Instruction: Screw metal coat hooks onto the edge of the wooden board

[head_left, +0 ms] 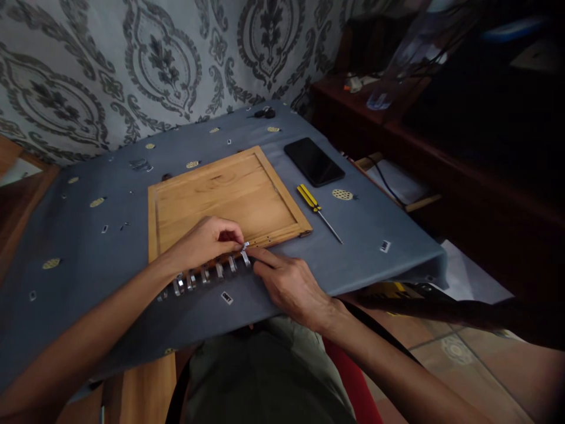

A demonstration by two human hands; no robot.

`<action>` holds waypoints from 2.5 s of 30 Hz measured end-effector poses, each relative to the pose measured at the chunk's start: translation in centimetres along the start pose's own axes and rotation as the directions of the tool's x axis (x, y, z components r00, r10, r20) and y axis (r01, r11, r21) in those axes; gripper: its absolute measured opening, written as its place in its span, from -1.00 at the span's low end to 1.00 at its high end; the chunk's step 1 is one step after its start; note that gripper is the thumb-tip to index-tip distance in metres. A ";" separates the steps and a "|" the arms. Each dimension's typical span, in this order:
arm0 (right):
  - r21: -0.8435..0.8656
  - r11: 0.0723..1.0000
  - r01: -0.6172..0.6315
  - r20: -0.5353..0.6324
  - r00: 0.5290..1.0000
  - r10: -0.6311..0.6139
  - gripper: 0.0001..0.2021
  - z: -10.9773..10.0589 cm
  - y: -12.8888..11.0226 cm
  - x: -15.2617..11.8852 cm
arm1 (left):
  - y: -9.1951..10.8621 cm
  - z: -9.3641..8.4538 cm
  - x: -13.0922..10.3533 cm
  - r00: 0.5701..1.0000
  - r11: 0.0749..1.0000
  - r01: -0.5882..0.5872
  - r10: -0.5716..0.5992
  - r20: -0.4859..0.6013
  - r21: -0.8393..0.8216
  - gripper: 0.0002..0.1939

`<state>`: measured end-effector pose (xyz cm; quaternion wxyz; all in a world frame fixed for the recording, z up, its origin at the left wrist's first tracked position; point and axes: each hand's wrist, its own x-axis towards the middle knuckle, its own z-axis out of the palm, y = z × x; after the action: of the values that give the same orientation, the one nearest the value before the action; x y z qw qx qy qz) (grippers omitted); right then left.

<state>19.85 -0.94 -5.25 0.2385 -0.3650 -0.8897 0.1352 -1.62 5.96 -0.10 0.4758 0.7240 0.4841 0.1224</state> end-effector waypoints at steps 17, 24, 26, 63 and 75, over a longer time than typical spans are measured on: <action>-0.022 1.000 0.006 0.022 1.000 -0.005 -0.70 0.0 0.1 0.0 | 0.0 0.0 0.2 1.000 0.996 0.014 -0.015 0.005 0.092 -0.87; -0.028 1.000 -0.010 0.030 0.999 0.011 -0.73 -0.2 0.0 0.0 | 0.7 -0.1 0.2 0.999 0.982 -0.039 0.039 0.003 0.187 -0.86; -0.023 1.000 -0.005 0.033 0.999 0.006 -0.72 -0.1 0.0 0.0 | 1.0 -0.2 0.2 0.999 0.976 -0.051 0.050 0.009 0.210 -0.86; 0.005 1.000 0.000 0.015 1.000 0.000 -0.70 0.0 0.0 -0.1 | 3.2 -0.7 0.3 1.000 0.922 0.028 -0.020 -0.023 0.387 -0.81; 0.010 1.000 -0.020 0.021 1.000 0.020 -0.72 -0.1 -0.1 0.0 | 0.7 -0.1 -0.3 0.998 0.987 0.057 -0.055 -0.020 0.147 -0.80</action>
<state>19.85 -0.96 -5.13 0.2294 -0.3713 -0.8878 0.1458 -1.41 5.70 0.60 0.4204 0.7424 0.5157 0.0784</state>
